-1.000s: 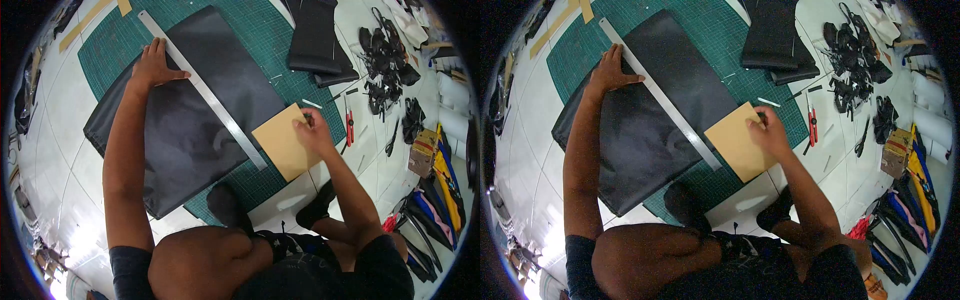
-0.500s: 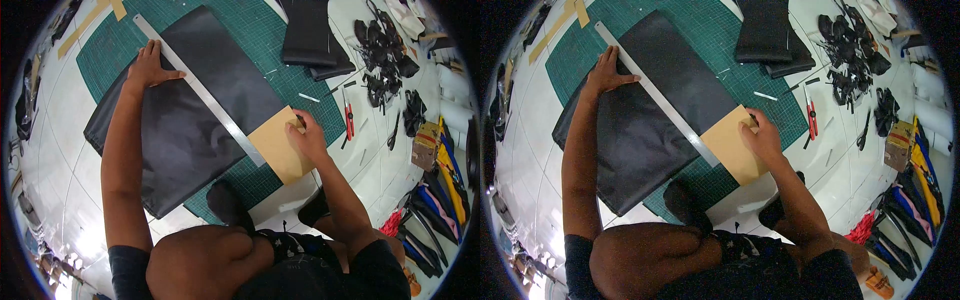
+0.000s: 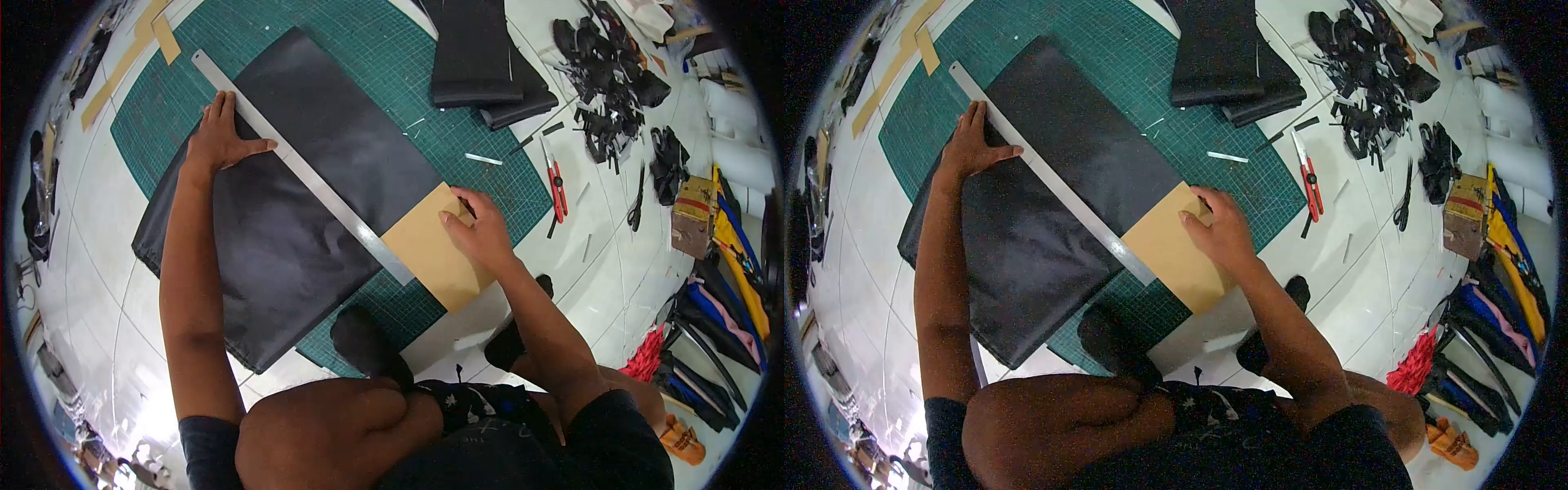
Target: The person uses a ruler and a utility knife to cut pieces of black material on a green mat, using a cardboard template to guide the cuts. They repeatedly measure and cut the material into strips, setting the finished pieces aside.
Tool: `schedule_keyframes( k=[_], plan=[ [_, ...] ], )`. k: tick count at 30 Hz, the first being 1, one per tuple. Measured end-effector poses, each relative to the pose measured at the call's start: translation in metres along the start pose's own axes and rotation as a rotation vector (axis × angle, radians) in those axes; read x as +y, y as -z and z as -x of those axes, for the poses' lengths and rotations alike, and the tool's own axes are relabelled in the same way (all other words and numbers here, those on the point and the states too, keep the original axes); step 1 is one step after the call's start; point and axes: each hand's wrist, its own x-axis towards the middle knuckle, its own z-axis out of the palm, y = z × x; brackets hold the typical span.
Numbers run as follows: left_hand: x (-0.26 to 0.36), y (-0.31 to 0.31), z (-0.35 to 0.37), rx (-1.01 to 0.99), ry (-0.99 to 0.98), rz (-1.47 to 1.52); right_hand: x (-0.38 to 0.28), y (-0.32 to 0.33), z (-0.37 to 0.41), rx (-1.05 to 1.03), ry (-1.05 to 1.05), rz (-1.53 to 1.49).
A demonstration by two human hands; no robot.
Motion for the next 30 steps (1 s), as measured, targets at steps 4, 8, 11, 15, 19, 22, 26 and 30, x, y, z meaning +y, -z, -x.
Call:
schedule_keyframes(
  k=[4,8,11,15,19,22,26,30],
  plan=[
    [-0.002,-0.002,-0.004,-0.017,-0.010,0.017,0.002,0.000,0.002,0.009,0.040,-0.033],
    [-0.002,-0.004,-0.004,-0.019,-0.019,0.048,0.001,-0.001,0.003,0.021,0.047,-0.039],
    [-0.003,-0.004,-0.004,-0.010,-0.023,0.076,0.002,-0.002,0.002,0.006,0.014,-0.035],
    [-0.002,-0.004,-0.003,0.006,-0.022,0.017,0.003,-0.005,0.003,0.062,0.052,-0.009],
    [0.001,-0.003,-0.006,-0.025,0.006,0.019,0.011,-0.001,0.003,0.109,0.115,-0.020],
    [0.000,-0.005,-0.009,-0.042,0.028,0.033,0.040,0.019,0.003,0.187,0.169,-0.021],
    [0.014,0.011,0.001,-0.053,0.079,-0.050,0.087,0.073,-0.007,0.514,0.118,0.270],
    [0.038,0.022,0.016,-0.008,0.058,-0.170,0.124,0.098,-0.015,0.533,-0.055,0.623]
  ],
)
